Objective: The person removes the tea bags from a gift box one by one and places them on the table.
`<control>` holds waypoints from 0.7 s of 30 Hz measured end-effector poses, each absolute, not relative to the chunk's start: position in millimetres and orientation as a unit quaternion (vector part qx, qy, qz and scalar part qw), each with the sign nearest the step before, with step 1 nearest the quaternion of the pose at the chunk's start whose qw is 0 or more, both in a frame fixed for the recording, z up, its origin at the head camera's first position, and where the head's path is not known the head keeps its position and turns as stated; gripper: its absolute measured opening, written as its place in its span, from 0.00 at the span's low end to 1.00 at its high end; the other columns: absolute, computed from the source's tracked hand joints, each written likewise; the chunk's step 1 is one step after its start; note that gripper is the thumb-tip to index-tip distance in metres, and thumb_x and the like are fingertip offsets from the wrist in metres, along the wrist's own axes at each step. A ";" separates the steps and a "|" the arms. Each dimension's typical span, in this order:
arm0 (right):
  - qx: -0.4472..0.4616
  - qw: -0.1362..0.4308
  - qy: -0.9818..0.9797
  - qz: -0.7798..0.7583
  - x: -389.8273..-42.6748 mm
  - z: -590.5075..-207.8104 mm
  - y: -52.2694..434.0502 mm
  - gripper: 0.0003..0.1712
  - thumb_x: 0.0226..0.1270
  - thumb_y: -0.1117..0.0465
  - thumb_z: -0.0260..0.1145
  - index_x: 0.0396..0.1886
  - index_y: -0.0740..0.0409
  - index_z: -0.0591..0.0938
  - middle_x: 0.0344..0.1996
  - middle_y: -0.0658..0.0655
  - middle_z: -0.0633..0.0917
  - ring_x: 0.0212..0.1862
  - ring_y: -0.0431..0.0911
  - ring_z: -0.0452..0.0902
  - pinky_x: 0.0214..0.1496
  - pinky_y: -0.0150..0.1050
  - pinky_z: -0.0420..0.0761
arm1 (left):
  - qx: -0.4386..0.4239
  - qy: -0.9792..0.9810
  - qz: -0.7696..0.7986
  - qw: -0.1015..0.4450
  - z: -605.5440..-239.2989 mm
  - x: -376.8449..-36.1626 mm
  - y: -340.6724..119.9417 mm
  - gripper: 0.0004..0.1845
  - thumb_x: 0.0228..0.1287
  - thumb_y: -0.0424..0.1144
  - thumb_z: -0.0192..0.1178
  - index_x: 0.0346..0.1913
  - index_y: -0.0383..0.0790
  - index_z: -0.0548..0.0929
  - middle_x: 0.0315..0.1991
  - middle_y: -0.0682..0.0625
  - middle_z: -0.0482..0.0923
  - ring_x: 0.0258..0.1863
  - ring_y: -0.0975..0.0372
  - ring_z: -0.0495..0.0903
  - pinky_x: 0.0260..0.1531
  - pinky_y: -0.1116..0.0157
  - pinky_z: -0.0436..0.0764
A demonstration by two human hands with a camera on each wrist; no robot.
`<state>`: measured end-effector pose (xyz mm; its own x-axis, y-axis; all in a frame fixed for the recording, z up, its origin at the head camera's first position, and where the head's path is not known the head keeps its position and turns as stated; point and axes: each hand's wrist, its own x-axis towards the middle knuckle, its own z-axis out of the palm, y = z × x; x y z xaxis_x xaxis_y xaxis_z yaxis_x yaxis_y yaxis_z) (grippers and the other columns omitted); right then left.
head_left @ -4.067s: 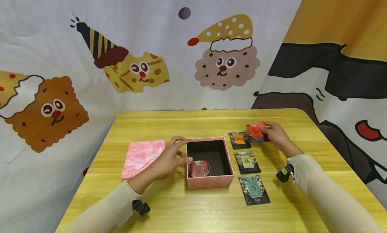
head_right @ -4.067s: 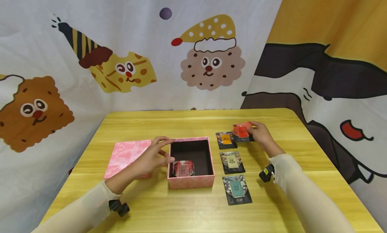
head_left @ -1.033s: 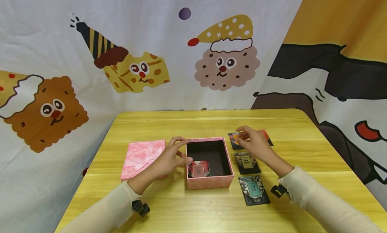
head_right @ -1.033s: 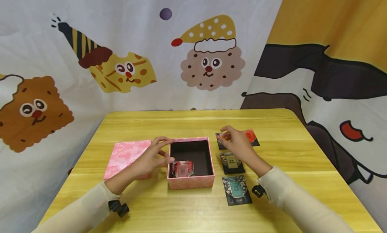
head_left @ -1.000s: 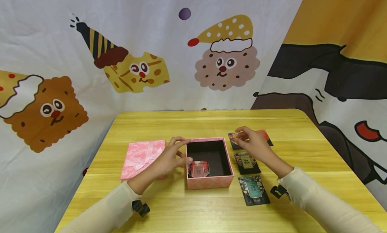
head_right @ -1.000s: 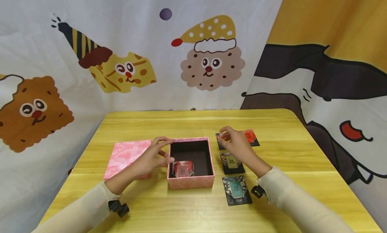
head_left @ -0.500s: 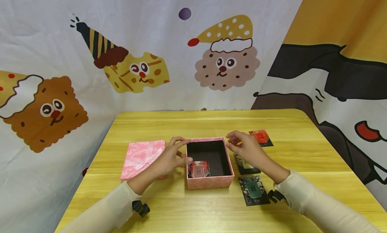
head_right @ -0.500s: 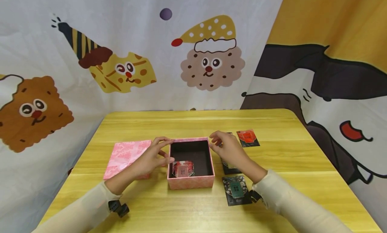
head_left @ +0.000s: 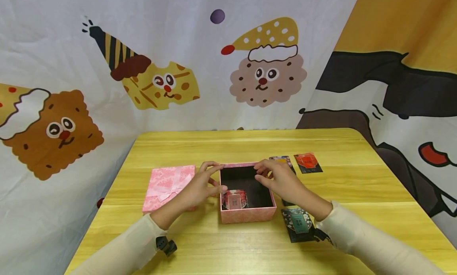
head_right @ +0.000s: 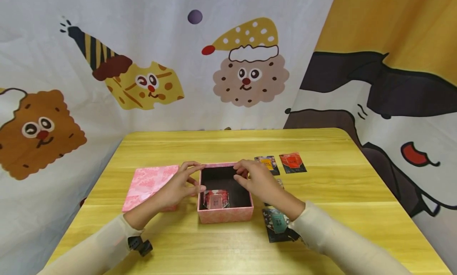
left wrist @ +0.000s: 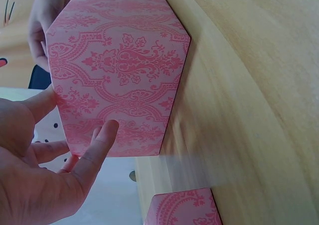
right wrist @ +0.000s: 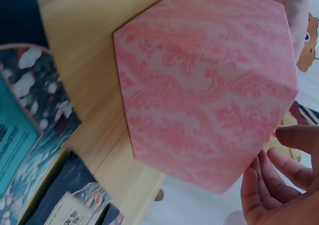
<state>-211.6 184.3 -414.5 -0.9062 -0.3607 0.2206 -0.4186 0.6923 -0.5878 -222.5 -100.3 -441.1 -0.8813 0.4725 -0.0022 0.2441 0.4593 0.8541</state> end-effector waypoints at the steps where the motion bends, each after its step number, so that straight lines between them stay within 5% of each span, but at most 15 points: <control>1: 0.213 0.038 -0.918 0.333 -211.3 -414.8 182.0 0.11 0.69 0.61 0.74 0.49 0.54 0.86 0.36 0.44 0.85 0.38 0.39 0.79 0.40 0.35 0.82 | 0.212 0.846 0.475 0.119 -441.3 -222.6 -100.2 0.39 0.67 0.38 0.71 0.77 0.38 0.67 0.75 0.44 0.57 0.44 0.58 0.83 0.34 0.68 0.84; 21: 0.273 -0.038 -0.903 0.329 -218.3 -428.7 136.3 0.09 0.70 0.62 0.72 0.48 0.55 0.85 0.37 0.49 0.87 0.39 0.39 0.84 0.42 0.37 0.85 | 0.217 0.842 0.479 0.123 -443.5 -223.5 -101.8 0.39 0.68 0.40 0.70 0.78 0.38 0.66 0.75 0.44 0.56 0.46 0.57 0.83 0.37 0.68 0.85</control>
